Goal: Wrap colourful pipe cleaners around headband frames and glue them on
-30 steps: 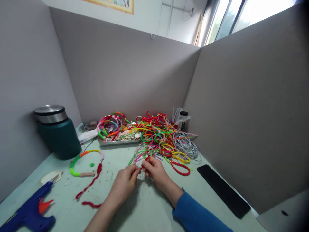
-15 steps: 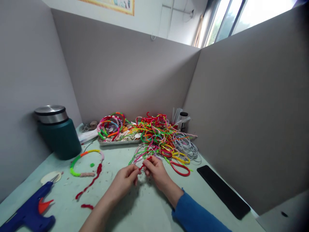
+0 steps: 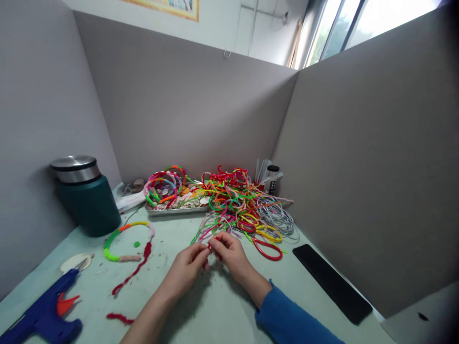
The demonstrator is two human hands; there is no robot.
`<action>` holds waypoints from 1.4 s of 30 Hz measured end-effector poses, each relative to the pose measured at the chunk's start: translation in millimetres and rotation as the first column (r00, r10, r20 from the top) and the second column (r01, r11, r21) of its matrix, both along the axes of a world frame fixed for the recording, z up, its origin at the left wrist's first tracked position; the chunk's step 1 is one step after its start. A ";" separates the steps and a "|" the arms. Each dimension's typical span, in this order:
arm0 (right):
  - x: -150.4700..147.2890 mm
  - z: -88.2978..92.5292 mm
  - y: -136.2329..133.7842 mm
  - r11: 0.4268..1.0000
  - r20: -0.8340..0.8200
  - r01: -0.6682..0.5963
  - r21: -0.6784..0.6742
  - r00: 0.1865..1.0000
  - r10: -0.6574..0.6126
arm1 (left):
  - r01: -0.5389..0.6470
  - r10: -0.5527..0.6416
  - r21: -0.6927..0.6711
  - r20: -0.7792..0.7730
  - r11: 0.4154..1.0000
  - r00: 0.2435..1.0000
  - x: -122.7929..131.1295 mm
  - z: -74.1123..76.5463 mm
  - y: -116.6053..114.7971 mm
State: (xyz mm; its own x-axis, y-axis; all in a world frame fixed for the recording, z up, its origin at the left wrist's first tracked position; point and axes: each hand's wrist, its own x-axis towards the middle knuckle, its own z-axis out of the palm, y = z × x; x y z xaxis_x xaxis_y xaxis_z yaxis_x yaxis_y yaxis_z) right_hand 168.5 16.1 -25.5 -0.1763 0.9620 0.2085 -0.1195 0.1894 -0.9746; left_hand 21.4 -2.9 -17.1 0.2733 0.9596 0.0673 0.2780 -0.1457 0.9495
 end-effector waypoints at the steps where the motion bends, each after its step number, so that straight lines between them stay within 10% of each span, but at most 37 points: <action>1: -0.3 -1.4 0.1 1.000 0.004 0.001 0.002 1.000 -0.001 | -0.011 0.011 0.009 0.001 1.000 1.000 0.0 -0.9 0.5; 15: 3.6 -7.8 2.0 0.979 0.192 0.114 0.167 0.971 -0.145 | -0.056 0.055 -0.018 -0.062 0.998 0.997 -0.6 -1.2 1.1; 22: 3.7 -2.6 -3.2 0.966 0.272 -0.035 0.256 0.962 -0.037 | -0.126 0.123 -0.079 -0.033 0.989 0.992 -2.6 2.9 1.0; 42: 9.5 1.2 -8.1 0.809 0.580 -0.132 0.572 0.762 -0.286 | -0.173 0.179 0.053 -0.152 0.984 0.972 -5.7 -3.1 3.3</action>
State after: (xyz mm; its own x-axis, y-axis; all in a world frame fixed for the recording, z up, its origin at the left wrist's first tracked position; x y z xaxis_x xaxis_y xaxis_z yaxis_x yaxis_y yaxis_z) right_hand 178.0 8.0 -24.3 -0.3931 0.7222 0.5691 0.5015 0.6872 -0.5257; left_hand 15.8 0.4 -20.1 0.1105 0.9910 0.0761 0.4461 -0.1179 0.8872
